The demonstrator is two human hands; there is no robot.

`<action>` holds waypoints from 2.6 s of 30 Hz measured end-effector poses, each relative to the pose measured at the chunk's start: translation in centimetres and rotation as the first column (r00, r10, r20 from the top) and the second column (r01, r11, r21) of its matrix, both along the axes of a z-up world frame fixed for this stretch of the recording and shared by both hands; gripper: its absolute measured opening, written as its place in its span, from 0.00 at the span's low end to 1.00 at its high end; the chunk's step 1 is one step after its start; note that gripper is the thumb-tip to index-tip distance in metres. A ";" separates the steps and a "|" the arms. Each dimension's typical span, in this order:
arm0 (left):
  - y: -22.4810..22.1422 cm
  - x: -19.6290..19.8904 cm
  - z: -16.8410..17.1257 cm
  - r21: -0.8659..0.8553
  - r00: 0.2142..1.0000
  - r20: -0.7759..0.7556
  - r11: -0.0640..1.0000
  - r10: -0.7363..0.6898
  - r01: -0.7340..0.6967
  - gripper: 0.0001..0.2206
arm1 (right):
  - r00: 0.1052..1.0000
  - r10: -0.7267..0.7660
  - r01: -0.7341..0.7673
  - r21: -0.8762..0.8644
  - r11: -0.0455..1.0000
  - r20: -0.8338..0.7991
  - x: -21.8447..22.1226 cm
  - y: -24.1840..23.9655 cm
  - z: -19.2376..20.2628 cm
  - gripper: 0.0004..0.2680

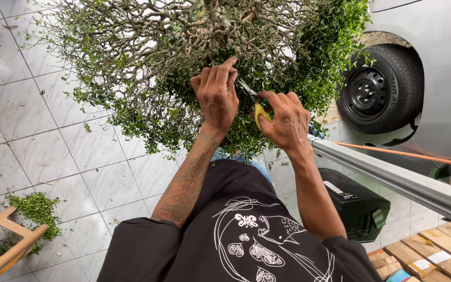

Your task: The person trims a bonsai tree using yellow-handled scissors, carefully cutting small branches and leaves while holding the foliage with the left hand. The trimmed leaves fall onto the tiled floor below.

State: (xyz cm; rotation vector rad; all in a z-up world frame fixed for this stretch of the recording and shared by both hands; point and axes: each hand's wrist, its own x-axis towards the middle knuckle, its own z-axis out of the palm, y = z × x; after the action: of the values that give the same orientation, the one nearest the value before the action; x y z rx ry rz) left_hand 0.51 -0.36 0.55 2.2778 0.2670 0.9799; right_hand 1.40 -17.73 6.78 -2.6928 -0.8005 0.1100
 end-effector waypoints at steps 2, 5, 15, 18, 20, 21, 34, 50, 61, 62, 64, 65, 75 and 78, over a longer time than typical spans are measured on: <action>-0.1 0.0 0.0 0.002 1.000 0.001 1.000 -0.012 0.012 0.09 | 1.000 -0.003 0.003 0.014 1.000 -0.016 0.1 0.1 0.2 0.16; -0.2 0.1 0.2 -0.005 1.000 0.014 1.000 -0.028 0.028 0.09 | 1.000 -0.005 0.006 0.031 0.999 -0.030 0.2 -0.1 -0.1 0.16; -0.4 -0.3 -1.3 0.152 0.989 -0.141 0.988 0.032 -0.010 0.09 | 0.960 -0.210 0.251 0.241 0.938 -0.183 -2.0 -1.1 -0.2 0.15; -0.7 -0.3 -0.9 0.327 0.974 -0.187 0.943 0.124 -0.057 0.13 | 0.956 -0.230 0.270 0.238 0.933 -0.182 -2.5 -1.1 -1.1 0.15; -0.7 -0.2 -1.2 0.338 0.977 -0.176 0.940 0.120 -0.055 0.14 | 0.951 -0.239 0.283 0.246 0.927 -0.195 -2.7 -0.8 -1.0 0.15; -0.7 -0.2 -1.4 0.349 0.979 -0.163 0.935 0.120 -0.056 0.14 | 0.948 -0.243 0.292 0.254 0.922 -0.207 -2.8 -0.7 -0.9 0.15; -0.6 0.1 -0.8 -0.004 0.995 -0.078 0.998 0.064 -0.065 0.04 | 0.936 -0.255 0.318 0.268 0.910 -0.243 -3.1 -0.2 -1.6 0.16; -1.8 0.1 1.1 0.076 0.972 -0.218 0.994 0.088 -0.073 0.09 | 0.936 -0.271 0.325 0.257 0.910 -0.224 -2.9 -0.2 -1.4 0.14; -2.4 0.5 0.9 0.014 0.979 -0.138 0.988 0.152 -0.151 0.05 | 0.925 -0.296 0.352 0.250 0.902 -0.237 -3.0 -0.4 -1.5 0.14; -2.3 0.5 0.9 -0.021 0.983 -0.121 0.989 0.140 -0.143 0.05 | 0.927 -0.290 0.348 0.261 0.900 -0.237 -3.1 -0.5 -1.6 0.14; -2.1 0.6 0.6 -0.055 0.986 -0.105 0.990 0.127 -0.133 0.05 | 0.928 -0.285 0.346 0.272 0.898 -0.239 -3.2 -0.5 -1.7 0.15; -2.0 0.7 0.5 -0.104 0.988 -0.087 0.985 0.130 -0.138 0.07 | 0.928 -0.282 0.346 0.285 0.894 -0.243 -3.2 -0.4 -1.7 0.15; -0.4 -0.8 0.5 -0.176 0.999 -0.037 0.984 0.011 -0.017 0.08 | 0.928 -0.269 0.341 0.298 0.892 -0.257 -3.4 -0.7 -2.3 0.16; -0.2 -1.3 0.4 -0.139 1.000 -0.003 0.990 -0.025 0.024 0.06 | 0.929 -0.275 0.343 0.293 0.893 -0.248 -3.2 -0.7 -2.2 0.16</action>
State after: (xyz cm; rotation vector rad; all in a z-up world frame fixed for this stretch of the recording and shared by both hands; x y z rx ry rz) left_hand -0.80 -0.57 0.92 2.1527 0.2993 0.9147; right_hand -1.84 -18.38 4.63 -2.4004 -0.2869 0.1526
